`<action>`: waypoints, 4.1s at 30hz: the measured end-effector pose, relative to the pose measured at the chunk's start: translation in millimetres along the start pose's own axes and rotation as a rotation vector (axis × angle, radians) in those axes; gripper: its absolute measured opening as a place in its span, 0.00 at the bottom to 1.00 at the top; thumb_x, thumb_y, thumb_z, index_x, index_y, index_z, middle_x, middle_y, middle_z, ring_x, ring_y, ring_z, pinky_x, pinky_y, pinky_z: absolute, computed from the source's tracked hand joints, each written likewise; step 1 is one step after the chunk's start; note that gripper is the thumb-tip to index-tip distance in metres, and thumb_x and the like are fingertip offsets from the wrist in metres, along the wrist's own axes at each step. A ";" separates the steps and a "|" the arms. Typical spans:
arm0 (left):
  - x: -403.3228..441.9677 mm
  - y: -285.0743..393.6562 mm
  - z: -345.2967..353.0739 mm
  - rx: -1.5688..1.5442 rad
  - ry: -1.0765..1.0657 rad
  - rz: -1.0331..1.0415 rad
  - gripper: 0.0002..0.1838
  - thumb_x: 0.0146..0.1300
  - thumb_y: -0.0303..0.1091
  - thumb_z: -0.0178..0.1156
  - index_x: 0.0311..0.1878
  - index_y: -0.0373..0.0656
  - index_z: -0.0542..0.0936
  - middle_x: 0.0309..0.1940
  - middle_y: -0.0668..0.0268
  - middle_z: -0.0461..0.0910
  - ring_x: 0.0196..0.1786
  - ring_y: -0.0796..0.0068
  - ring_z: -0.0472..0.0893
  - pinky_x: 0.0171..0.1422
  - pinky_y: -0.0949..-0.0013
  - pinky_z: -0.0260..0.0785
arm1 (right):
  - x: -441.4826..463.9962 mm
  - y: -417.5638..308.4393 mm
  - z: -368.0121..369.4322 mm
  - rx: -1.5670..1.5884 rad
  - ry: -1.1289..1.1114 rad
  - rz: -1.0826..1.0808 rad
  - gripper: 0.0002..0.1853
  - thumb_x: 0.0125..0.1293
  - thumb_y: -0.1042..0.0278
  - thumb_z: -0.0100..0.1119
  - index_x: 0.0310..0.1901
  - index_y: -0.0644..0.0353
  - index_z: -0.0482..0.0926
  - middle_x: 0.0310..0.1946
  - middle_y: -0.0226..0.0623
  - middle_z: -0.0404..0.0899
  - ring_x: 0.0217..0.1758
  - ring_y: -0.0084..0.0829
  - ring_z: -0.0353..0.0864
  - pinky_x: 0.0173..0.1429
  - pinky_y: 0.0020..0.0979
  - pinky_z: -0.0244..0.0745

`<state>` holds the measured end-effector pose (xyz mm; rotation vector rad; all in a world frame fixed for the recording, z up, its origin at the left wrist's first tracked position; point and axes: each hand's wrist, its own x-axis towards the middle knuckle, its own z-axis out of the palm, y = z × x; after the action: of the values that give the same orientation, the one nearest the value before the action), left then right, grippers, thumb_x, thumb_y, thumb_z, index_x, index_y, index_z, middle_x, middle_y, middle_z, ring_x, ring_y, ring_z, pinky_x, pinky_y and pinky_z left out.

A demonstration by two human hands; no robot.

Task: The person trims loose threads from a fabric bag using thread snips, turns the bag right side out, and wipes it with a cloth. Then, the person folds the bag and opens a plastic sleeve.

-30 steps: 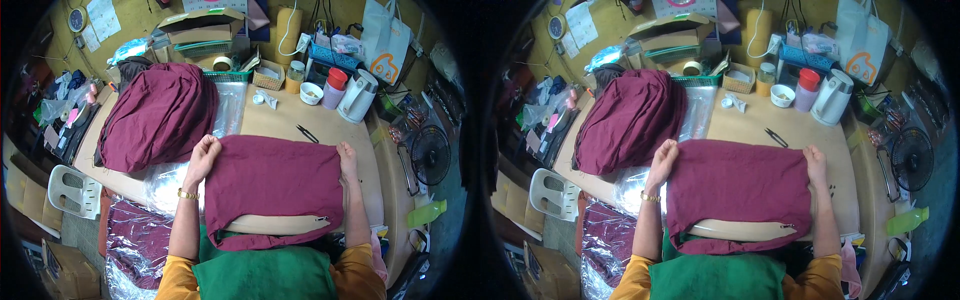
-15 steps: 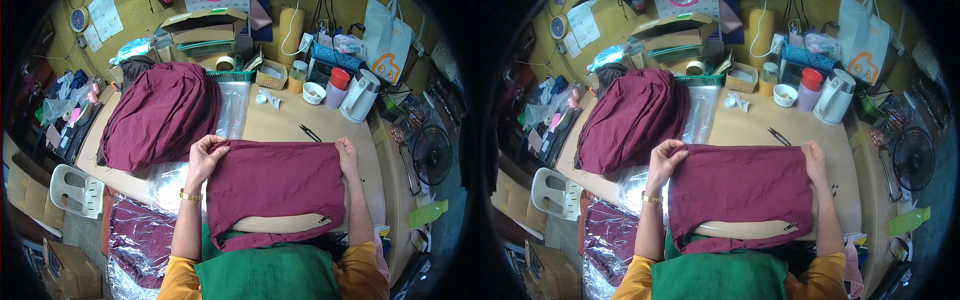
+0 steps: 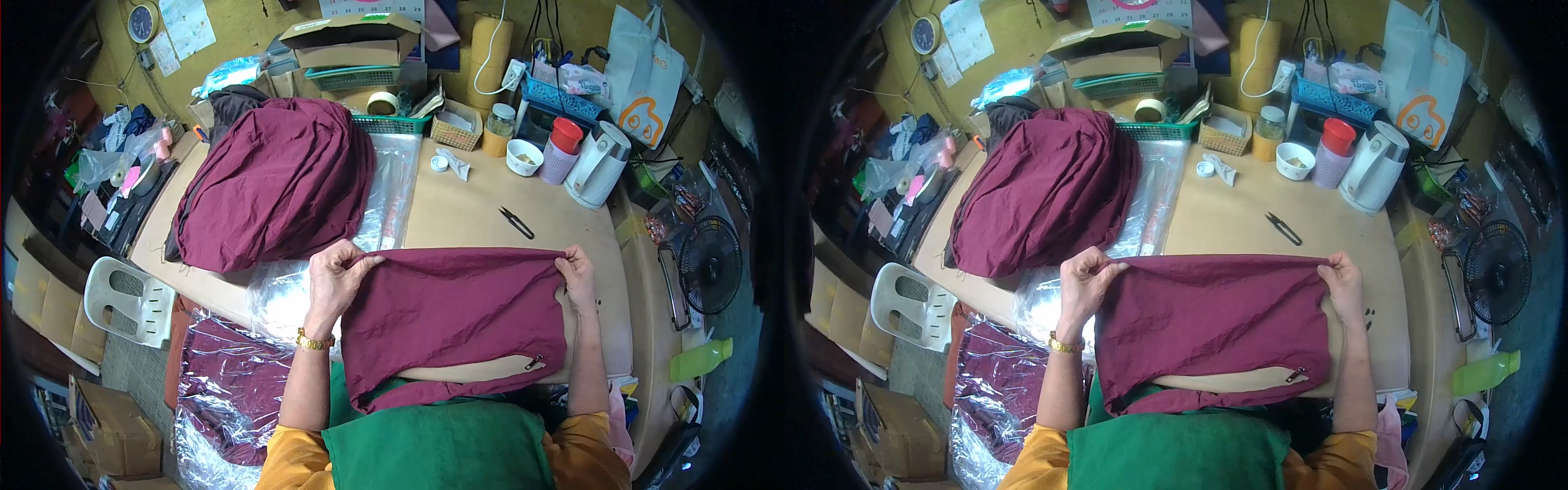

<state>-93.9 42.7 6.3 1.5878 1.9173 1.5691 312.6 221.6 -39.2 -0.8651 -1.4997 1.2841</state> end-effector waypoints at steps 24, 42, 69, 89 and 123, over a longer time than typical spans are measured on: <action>-39.1 20.8 5.5 0.672 -0.804 0.183 0.47 0.54 0.56 0.70 0.75 0.50 0.66 0.75 0.62 0.63 0.79 0.53 0.56 0.81 0.36 0.37 | -67.5 -58.8 64.9 -1.308 -0.523 -0.066 0.49 0.52 0.51 0.75 0.74 0.53 0.61 0.77 0.48 0.54 0.81 0.47 0.49 0.81 0.52 0.45; -122.4 18.1 4.4 -0.673 -0.848 -0.814 0.33 0.79 0.54 0.41 0.65 0.29 0.70 0.47 0.51 0.84 0.46 0.66 0.86 0.51 0.64 0.81 | -92.0 -61.7 170.1 -0.905 -0.518 -0.476 0.12 0.58 0.60 0.70 0.34 0.59 0.81 0.27 0.33 0.79 0.36 0.33 0.80 0.59 0.41 0.68; -106.4 23.0 92.1 -1.597 -0.275 -0.791 0.08 0.73 0.34 0.58 0.37 0.42 0.78 0.33 0.71 0.79 0.37 0.82 0.80 0.54 0.64 0.81 | -41.4 -70.7 202.8 -1.014 -0.164 -0.518 0.16 0.67 0.61 0.62 0.24 0.59 0.75 0.12 0.43 0.73 0.17 0.46 0.76 0.35 0.45 0.70; -94.3 55.0 90.3 -1.403 -0.113 -0.746 0.11 0.71 0.38 0.63 0.43 0.38 0.83 0.37 0.69 0.84 0.39 0.82 0.82 0.49 0.73 0.78 | -53.1 -86.7 167.1 -0.865 -0.247 -0.243 0.19 0.65 0.52 0.66 0.24 0.58 0.78 0.13 0.43 0.73 0.18 0.49 0.77 0.26 0.44 0.70; -121.0 59.3 114.1 -1.121 -0.430 -0.529 0.11 0.65 0.30 0.68 0.48 0.35 0.82 0.41 0.65 0.86 0.41 0.78 0.84 0.51 0.71 0.77 | -40.8 -83.2 142.9 -0.570 -0.433 -0.118 0.15 0.68 0.62 0.62 0.27 0.64 0.82 0.23 0.52 0.79 0.27 0.49 0.82 0.32 0.42 0.73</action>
<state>69.7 3.8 -47.6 0.7371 0.8038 1.4420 194.2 123.0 33.4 -0.8628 -2.2941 1.0028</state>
